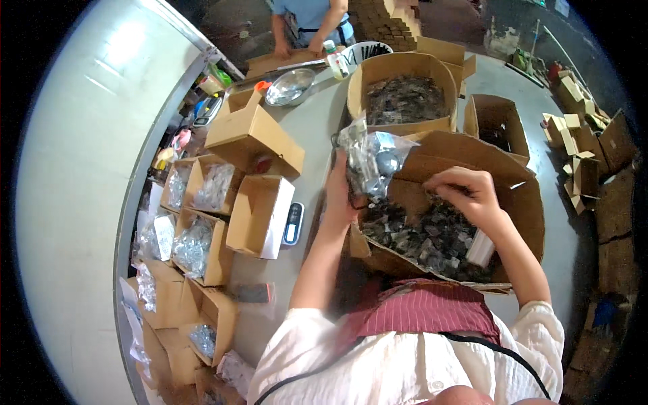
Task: The person approaches a packaging station surrounded by cardboard boxes, sorts through plastic bags of hardware by hand, and transfers the bags between various cardboard boxes and containers on the table.
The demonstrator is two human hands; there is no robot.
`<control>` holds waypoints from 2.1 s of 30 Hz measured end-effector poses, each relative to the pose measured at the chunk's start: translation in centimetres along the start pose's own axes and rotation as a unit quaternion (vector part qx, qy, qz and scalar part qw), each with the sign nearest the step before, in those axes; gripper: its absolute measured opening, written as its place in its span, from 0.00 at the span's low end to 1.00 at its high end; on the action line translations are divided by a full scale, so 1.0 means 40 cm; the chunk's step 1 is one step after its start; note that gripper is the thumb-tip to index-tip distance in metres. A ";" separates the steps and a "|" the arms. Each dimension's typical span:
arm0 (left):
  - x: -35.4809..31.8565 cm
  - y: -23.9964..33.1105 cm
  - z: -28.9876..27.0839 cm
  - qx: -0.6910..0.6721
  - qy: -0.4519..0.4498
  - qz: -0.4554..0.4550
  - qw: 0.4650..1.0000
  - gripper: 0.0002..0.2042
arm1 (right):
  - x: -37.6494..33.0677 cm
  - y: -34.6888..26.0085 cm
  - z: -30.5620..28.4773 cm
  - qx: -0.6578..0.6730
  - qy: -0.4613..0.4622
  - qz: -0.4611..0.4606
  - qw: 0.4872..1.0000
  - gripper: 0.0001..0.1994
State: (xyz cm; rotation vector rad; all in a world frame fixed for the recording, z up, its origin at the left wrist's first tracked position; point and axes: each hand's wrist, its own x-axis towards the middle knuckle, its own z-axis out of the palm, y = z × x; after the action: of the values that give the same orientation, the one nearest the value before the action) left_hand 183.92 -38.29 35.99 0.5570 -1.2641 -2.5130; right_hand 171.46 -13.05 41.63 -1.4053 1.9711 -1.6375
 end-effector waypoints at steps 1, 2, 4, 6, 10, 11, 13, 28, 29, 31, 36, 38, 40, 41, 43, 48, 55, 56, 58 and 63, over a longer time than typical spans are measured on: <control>-0.029 0.010 0.044 -0.036 -0.019 0.051 0.998 0.26 | -0.022 0.021 -0.016 0.008 0.011 0.044 0.999 0.08; -0.046 0.023 0.054 -0.035 -0.015 0.054 0.998 0.26 | -0.042 0.042 -0.030 0.016 0.020 0.088 0.996 0.08; -0.083 0.065 0.057 -0.064 -0.004 0.030 0.998 0.31 | -0.076 0.081 -0.036 0.030 0.010 0.130 0.991 0.08; -0.110 0.111 0.028 -0.078 -0.023 0.040 0.996 0.30 | -0.101 0.124 -0.018 0.042 -0.005 0.173 0.984 0.09; -0.184 0.281 -0.005 -0.057 0.085 0.031 0.994 0.26 | -0.128 0.218 0.053 0.068 -0.016 0.262 0.963 0.09; -0.160 0.324 -0.064 -0.065 0.002 0.112 0.992 0.25 | -0.121 0.229 0.081 0.041 -0.024 0.253 0.966 0.09; -0.184 0.440 -0.087 0.109 -0.025 0.317 0.942 0.23 | -0.094 0.238 0.152 0.061 -0.055 0.264 0.961 0.10; 0.527 0.998 -1.011 -0.005 0.355 0.175 0.918 0.22 | -0.218 0.845 0.315 -0.081 -0.030 0.443 0.892 0.06; 0.544 0.979 -1.071 -0.010 0.345 0.161 0.925 0.21 | -0.189 0.810 0.303 -0.110 -0.134 0.495 0.852 0.10; 0.637 0.933 -1.128 -0.022 0.330 0.125 0.935 0.20 | -0.259 0.825 0.263 -0.146 -0.168 0.271 0.936 0.11; 0.777 0.877 -1.139 -0.091 0.366 0.129 0.917 0.20 | -0.199 0.751 0.290 -0.187 -0.156 0.470 0.848 0.13; 0.792 0.887 -1.126 -0.051 0.386 0.161 0.907 0.15 | -0.134 0.747 0.328 -0.146 -0.123 0.506 0.841 0.13; 0.806 0.880 -1.133 -0.073 0.378 0.183 0.905 0.14 | -0.080 0.752 0.363 -0.125 -0.100 0.521 0.839 0.13; 0.819 0.864 -1.144 -0.057 0.373 0.177 0.909 0.12 | -0.060 0.753 0.370 -0.118 -0.091 0.526 0.837 0.13; 0.830 0.871 -1.206 0.000 0.364 0.186 0.912 0.07 | -0.012 0.769 0.397 -0.102 -0.087 0.525 0.841 0.13; 0.874 0.919 -1.308 0.020 0.316 0.226 0.921 0.12 | 0.056 0.796 0.439 -0.068 -0.085 0.518 0.849 0.13; 0.745 0.999 -1.252 0.200 0.328 -0.044 0.922 0.69 | 0.069 0.793 0.446 -0.052 -0.109 0.505 0.854 0.13; 0.684 1.032 -1.248 0.225 0.366 -0.029 0.903 0.62 | 0.065 0.791 0.453 -0.044 -0.118 0.498 0.858 0.13; 0.555 1.048 -1.211 0.283 0.307 0.091 0.904 0.51 | 0.044 0.774 0.446 -0.031 -0.129 0.491 0.861 0.13; 0.167 0.985 -0.972 0.114 0.294 0.259 0.913 0.21 | -0.056 0.691 0.398 -0.005 -0.164 0.479 0.862 0.13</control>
State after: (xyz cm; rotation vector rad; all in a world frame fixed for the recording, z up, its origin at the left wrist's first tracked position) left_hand 198.32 -91.33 45.33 0.8215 -1.2515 -1.6038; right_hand 169.07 -23.71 11.57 -0.4484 1.9424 -0.8480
